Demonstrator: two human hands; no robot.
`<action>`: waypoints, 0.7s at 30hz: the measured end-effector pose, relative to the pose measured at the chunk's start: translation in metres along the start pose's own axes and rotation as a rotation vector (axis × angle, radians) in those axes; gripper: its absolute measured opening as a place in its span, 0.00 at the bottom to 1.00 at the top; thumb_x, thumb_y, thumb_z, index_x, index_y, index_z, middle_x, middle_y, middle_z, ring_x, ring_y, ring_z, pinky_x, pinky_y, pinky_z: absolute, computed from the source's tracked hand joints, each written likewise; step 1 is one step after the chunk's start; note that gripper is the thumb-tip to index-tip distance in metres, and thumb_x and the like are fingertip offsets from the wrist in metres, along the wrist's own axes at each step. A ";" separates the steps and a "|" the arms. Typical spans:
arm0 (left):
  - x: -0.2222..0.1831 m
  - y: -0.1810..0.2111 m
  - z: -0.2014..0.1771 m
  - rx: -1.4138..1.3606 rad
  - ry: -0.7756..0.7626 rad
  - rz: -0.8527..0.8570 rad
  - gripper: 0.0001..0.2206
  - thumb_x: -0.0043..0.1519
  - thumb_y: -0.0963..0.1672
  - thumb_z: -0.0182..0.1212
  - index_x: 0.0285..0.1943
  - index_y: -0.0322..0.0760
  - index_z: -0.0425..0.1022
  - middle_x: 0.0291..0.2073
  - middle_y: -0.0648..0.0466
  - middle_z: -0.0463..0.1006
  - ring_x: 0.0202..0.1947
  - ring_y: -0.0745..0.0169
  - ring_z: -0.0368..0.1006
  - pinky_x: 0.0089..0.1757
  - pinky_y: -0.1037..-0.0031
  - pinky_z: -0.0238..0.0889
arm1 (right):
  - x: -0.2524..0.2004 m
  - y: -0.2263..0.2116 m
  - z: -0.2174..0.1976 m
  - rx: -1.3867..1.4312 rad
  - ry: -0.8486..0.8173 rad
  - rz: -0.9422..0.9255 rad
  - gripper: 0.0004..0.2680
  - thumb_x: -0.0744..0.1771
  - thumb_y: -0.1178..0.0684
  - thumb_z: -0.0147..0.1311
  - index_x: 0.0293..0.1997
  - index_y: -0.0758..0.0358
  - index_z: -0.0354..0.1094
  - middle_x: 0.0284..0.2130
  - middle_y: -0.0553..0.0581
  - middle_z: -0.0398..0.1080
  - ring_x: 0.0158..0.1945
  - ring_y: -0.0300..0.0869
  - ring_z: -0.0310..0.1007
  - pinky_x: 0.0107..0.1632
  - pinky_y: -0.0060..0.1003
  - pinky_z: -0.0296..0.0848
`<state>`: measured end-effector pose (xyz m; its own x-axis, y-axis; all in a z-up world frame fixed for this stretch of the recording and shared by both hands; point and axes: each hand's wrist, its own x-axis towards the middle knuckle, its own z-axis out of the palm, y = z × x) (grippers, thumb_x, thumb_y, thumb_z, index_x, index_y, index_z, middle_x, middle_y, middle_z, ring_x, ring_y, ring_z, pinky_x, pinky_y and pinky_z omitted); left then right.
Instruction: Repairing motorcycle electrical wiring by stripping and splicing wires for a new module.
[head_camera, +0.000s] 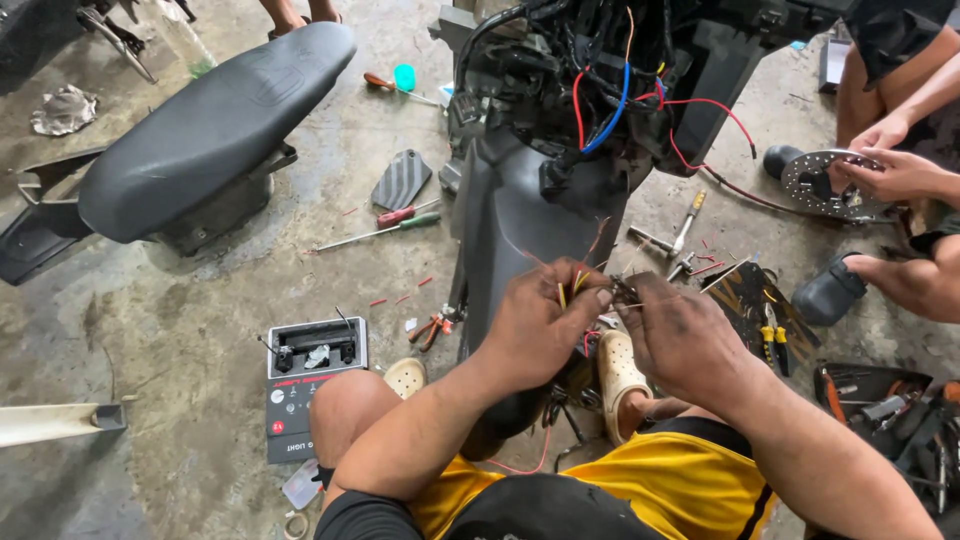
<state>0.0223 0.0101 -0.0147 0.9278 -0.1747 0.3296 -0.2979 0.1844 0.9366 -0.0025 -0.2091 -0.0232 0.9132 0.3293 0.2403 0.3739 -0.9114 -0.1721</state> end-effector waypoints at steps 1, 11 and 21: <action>0.000 0.002 0.000 0.039 0.017 0.026 0.04 0.60 0.40 0.66 0.40 0.34 0.85 0.22 0.43 0.79 0.26 0.54 0.77 0.32 0.64 0.71 | 0.002 -0.003 -0.002 0.001 0.017 -0.010 0.09 0.70 0.42 0.44 0.45 0.54 0.64 0.24 0.60 0.67 0.30 0.64 0.78 0.30 0.58 0.77; 0.002 -0.011 0.001 0.113 0.029 0.077 0.03 0.62 0.41 0.65 0.39 0.36 0.82 0.24 0.40 0.78 0.29 0.40 0.79 0.33 0.60 0.71 | 0.007 -0.026 -0.017 -0.169 0.003 -0.010 0.10 0.71 0.48 0.40 0.46 0.58 0.68 0.22 0.54 0.66 0.26 0.53 0.75 0.29 0.45 0.78; -0.008 -0.015 0.009 0.062 0.024 0.206 0.03 0.62 0.42 0.68 0.40 0.37 0.82 0.24 0.44 0.77 0.29 0.41 0.78 0.32 0.62 0.71 | -0.012 -0.001 -0.019 0.688 -0.384 0.268 0.10 0.65 0.57 0.57 0.49 0.62 0.67 0.28 0.60 0.71 0.32 0.54 0.78 0.37 0.52 0.78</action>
<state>0.0172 0.0000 -0.0298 0.8510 -0.1163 0.5122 -0.4940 0.1542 0.8557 -0.0170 -0.2168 -0.0081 0.9307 0.2974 -0.2131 0.0379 -0.6576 -0.7524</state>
